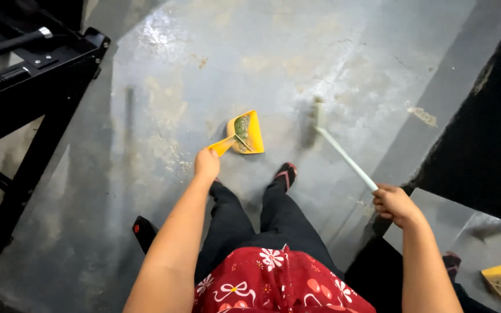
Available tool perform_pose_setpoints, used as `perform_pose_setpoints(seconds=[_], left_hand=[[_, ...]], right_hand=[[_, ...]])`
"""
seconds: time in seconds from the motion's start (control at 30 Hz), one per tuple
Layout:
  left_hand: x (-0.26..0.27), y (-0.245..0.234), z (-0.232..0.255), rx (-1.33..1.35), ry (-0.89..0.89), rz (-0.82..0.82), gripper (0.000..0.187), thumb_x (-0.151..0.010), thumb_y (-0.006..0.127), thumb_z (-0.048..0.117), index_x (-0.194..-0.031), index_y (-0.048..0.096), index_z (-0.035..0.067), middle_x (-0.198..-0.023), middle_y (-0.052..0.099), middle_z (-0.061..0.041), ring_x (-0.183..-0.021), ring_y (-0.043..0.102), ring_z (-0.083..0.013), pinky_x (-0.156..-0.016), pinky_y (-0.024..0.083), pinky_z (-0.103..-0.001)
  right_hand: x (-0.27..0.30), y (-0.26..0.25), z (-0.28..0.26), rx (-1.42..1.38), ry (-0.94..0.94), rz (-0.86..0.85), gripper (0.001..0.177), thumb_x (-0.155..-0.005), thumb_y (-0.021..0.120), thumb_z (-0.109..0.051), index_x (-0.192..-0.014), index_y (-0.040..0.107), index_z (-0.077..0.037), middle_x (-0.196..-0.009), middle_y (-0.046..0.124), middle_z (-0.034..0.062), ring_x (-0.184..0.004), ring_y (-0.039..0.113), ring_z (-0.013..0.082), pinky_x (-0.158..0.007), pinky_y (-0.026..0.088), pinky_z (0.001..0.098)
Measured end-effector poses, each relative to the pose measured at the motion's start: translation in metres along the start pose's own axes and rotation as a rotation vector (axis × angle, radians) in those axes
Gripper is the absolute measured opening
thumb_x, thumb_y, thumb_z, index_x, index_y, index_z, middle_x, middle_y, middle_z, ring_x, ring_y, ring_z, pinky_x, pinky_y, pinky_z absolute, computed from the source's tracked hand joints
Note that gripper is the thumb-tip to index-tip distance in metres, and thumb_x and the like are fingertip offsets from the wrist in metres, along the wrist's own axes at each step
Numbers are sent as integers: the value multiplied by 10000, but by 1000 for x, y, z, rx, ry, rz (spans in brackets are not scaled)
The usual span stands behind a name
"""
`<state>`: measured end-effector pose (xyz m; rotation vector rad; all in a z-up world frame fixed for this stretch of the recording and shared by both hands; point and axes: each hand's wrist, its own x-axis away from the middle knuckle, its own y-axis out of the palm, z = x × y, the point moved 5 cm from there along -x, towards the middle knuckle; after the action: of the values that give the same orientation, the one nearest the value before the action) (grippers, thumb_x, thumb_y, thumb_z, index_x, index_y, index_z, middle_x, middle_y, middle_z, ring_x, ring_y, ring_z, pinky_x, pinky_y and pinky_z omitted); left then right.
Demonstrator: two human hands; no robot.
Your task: Sweeping the gym floor using a squeegee and a dustpan.
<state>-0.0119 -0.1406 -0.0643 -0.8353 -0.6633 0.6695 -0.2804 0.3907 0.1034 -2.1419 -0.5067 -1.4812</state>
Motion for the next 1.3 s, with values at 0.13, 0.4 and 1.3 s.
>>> perform_pose_setpoints(seconds=[0.13,0.4,1.3], left_hand=[[-7,-9,-3,-15,5,-66,308,-983,582,226,-961,720,-49,-867,705,-259,-834,687,-458,-758,548,-536],[3,-36,-21,336,-216,-346,311,-1000,484,238,-1111,679,22,-772,729,-157,-670,770,-306,-675,596,-448],[55,-233,-341,690,-539,-121,322,-1025,409,196,-1028,661,-4,-741,679,-86,-581,666,-177,-546,568,-357]], right_hand=[[-83,54,38,24,-103,77,128,-943,569,-78,-959,584,48,-628,454,73,-448,383,184,-372,283,351],[-128,323,59,271,-102,120,210,-871,556,-139,-963,634,33,-626,594,145,-427,545,262,-373,407,428],[-184,348,-82,1643,-692,87,160,-706,740,-150,-603,647,-70,-605,677,141,-529,633,299,-540,532,422]])
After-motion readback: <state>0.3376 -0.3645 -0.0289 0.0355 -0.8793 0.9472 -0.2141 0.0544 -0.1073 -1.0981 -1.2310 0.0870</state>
